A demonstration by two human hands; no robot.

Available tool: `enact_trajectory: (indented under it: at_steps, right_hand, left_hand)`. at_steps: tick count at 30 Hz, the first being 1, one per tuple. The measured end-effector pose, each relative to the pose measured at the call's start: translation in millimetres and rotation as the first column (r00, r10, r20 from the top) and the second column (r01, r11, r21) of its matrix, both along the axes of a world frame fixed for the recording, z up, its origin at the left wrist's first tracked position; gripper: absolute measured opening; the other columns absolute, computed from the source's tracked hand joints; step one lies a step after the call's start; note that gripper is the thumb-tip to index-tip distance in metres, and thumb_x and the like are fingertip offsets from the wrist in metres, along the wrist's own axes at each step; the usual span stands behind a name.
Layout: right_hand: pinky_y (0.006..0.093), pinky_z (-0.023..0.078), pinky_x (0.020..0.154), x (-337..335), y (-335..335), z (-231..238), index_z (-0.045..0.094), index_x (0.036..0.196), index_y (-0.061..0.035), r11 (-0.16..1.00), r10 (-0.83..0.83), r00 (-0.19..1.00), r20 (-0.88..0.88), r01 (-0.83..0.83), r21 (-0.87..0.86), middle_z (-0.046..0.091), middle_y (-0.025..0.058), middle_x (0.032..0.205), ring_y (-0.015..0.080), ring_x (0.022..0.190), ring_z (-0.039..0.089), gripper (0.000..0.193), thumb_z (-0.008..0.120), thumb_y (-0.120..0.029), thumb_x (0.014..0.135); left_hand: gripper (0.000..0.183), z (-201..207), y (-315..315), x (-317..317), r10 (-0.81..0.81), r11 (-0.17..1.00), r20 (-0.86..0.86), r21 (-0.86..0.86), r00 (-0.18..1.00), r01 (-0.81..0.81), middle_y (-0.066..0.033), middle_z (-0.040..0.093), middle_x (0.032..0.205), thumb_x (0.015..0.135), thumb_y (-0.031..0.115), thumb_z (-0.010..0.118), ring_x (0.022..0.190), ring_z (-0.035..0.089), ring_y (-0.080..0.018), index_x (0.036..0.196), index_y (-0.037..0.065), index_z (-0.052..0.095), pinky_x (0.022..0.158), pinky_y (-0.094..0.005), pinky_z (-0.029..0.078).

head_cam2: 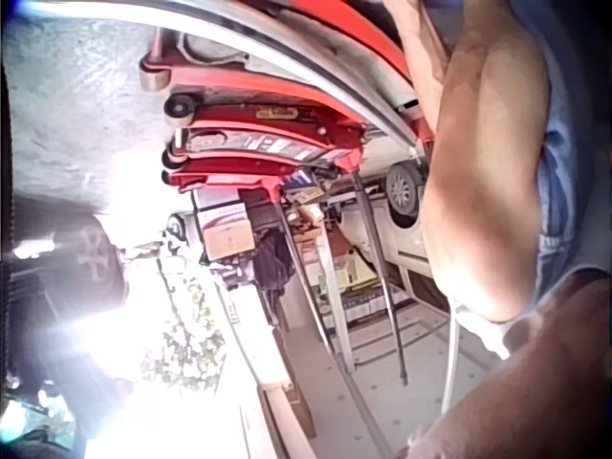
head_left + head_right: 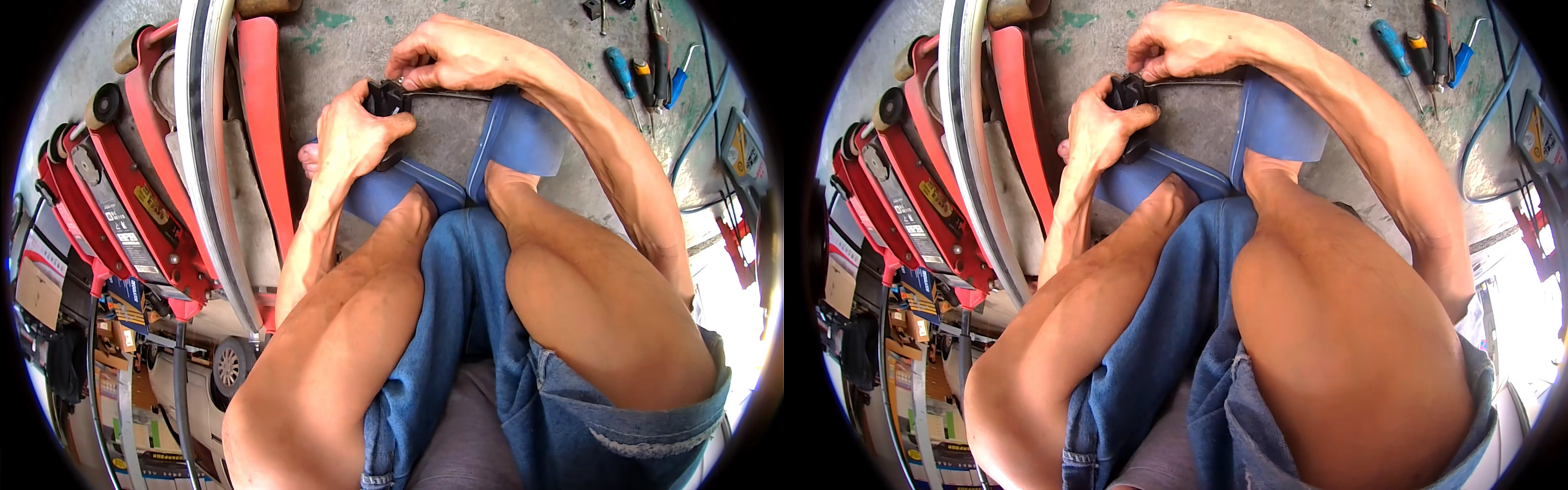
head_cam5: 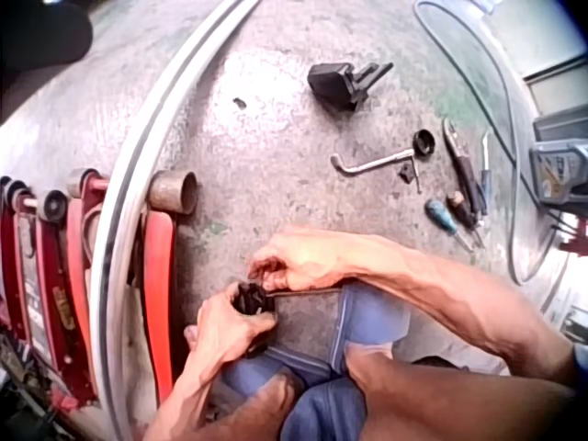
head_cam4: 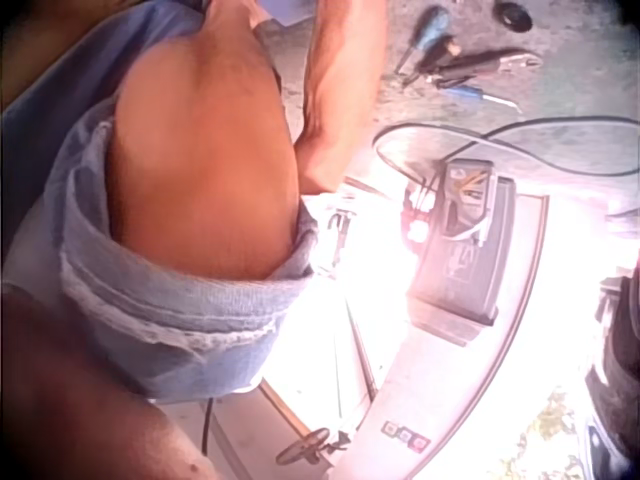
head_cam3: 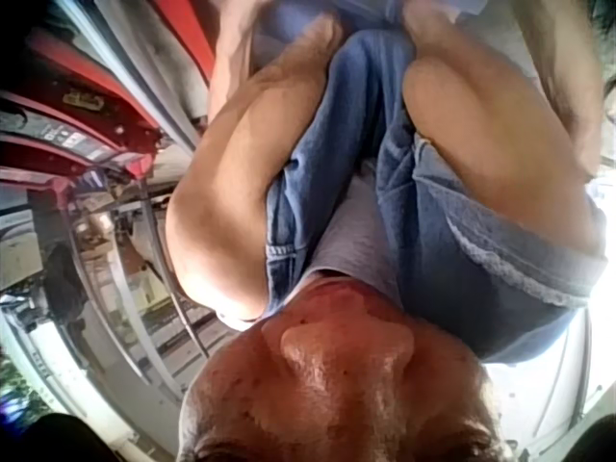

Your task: The person works on a small black mechanical part by hand while sitting on the floor, using an allen wrench and other hand tools to manipulate small screws and internal components.

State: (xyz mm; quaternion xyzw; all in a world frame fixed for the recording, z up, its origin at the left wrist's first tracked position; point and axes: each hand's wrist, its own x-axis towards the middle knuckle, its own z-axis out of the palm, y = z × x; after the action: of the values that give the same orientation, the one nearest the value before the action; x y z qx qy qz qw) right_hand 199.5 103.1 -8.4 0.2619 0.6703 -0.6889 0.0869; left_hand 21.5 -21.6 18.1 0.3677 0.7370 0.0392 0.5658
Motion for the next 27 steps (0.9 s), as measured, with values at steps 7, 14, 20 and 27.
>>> enact_trajectory:
  at_steps: [7,14,20,27]
  right_hand:
    - [0.0368,0.055,0.076,5.8,-6.8,-7.2,0.073,0.111,0.0014,0.997,-0.055,0.998,0.019,0.056,-0.045,0.074,0.014,0.086,0.0218,0.079,0.07,0.022,0.073,-0.012,0.093]
    - [0.0364,0.055,0.08,11.8,-4.1,-2.5,0.073,0.113,0.0028,0.999,-0.052,0.998,0.047,0.052,-0.002,0.076,0.0141,0.091,0.0204,0.084,0.071,0.024,0.072,-0.012,0.094]
    - [0.0337,0.056,0.08,7.8,-7.2,-8.2,0.073,0.115,0.0019,0.997,-0.058,0.998,0.015,0.057,0.057,0.076,0.0108,0.092,0.0161,0.085,0.069,0.024,0.071,-0.01,0.094]
    - [0.0347,0.056,0.082,7.6,-9.4,-11.6,0.073,0.112,0.0025,0.993,-0.1,0.994,-0.03,0.098,-0.065,0.078,0.013,0.096,0.0186,0.091,0.072,0.023,0.073,-0.011,0.093]
  left_hand:
    - [0.043,2.5,0.4,0.2,-0.049,0.999,-0.022,-0.017,0.999,0.049,-0.0082,0.071,0.079,0.065,0.027,0.084,0.073,0.066,-0.017,0.097,0.001,0.071,0.071,-0.0344,0.053]
    - [0.039,3.8,0.5,2.1,-0.01,1.0,0.008,0.005,1.0,0.01,-0.0173,0.072,0.077,0.064,0.031,0.079,0.077,0.071,-0.0319,0.086,0.001,0.067,0.076,-0.0425,0.054]
    - [0.041,3.9,2.4,0.6,-0.035,0.999,0.0,-0.016,0.999,0.035,-0.0077,0.071,0.077,0.065,0.027,0.083,0.07,0.065,-0.0168,0.094,0.001,0.071,0.068,-0.0342,0.052]
    - [0.041,4.0,2.3,-0.6,-0.045,0.999,-0.019,-0.001,0.999,0.045,-0.0084,0.071,0.077,0.064,0.028,0.083,0.07,0.066,-0.0173,0.092,0.001,0.071,0.068,-0.0346,0.053]
